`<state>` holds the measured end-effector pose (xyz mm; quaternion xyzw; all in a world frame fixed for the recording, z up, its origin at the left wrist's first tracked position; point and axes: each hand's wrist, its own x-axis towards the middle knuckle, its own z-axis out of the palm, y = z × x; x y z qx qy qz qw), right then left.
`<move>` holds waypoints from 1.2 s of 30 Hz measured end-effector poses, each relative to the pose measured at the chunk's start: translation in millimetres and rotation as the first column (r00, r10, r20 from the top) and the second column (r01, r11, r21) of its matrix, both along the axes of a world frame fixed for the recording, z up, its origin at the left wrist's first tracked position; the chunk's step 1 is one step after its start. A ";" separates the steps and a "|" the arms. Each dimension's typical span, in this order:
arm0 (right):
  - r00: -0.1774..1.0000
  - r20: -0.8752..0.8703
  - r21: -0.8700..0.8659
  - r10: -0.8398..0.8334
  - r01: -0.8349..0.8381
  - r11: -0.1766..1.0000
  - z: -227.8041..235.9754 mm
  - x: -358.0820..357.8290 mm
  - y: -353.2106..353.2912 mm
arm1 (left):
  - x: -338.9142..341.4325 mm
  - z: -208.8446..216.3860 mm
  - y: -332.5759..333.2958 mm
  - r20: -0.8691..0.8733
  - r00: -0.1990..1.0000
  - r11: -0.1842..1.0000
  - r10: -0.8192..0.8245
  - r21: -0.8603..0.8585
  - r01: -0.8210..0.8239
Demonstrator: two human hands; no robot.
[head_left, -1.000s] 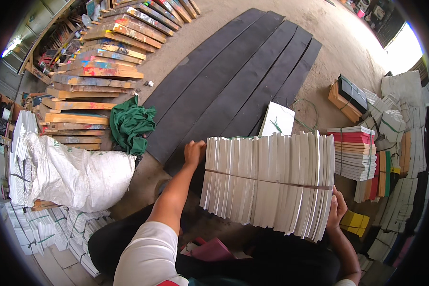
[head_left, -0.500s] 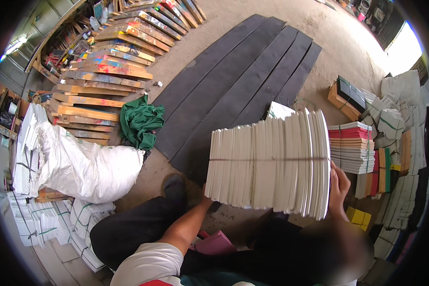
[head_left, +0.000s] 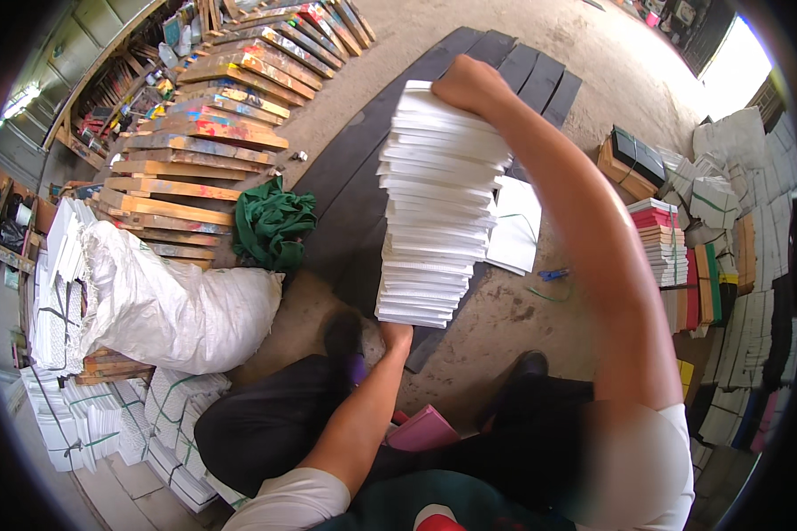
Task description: The person sits on the floor and repeatedly stacks white foam sheets, wraps them with green string, and secures the bundles with knots. The person uses a blue utility knife to cut the string and places the finished bundles on a nearby stack.
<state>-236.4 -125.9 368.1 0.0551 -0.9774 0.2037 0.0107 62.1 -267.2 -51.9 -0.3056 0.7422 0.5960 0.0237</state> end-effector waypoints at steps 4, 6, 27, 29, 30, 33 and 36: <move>0.997 0.025 0.048 0.069 -0.070 0.996 -4.1 -28.2 -64.5 | 9.1 -17.7 8.8 0.069 0.893 0.693 0.444 0.605 -0.391; 0.990 0.088 0.088 0.106 -0.114 0.990 1.4 -21.2 -102.7 | 8.8 -11.1 11.2 -0.009 0.799 0.605 0.601 0.658 -0.449; 0.907 -0.005 0.272 0.420 -0.403 0.874 -8.5 78.0 -222.6 | 35.9 9.7 22.1 0.433 0.892 0.867 0.131 0.387 -0.315; 0.896 -0.105 0.218 0.432 -0.403 0.889 -15.8 85.3 -194.1 | 35.7 13.4 27.0 0.427 0.903 0.940 0.052 0.285 -0.189; 0.897 -0.120 0.203 0.425 -0.397 0.895 -19.1 90.6 -181.9 | 37.4 16.3 28.1 0.431 0.902 0.966 0.013 0.226 -0.122; 0.906 -0.135 0.186 0.401 -0.374 0.909 -23.7 109.7 -148.2 | 37.3 24.6 32.7 0.329 0.931 0.984 -0.155 0.134 0.117; 0.903 -0.136 0.167 0.408 -0.385 0.908 -8.1 141.2 -138.4 | 52.7 -25.5 12.9 0.237 0.931 0.934 -0.279 -0.159 0.321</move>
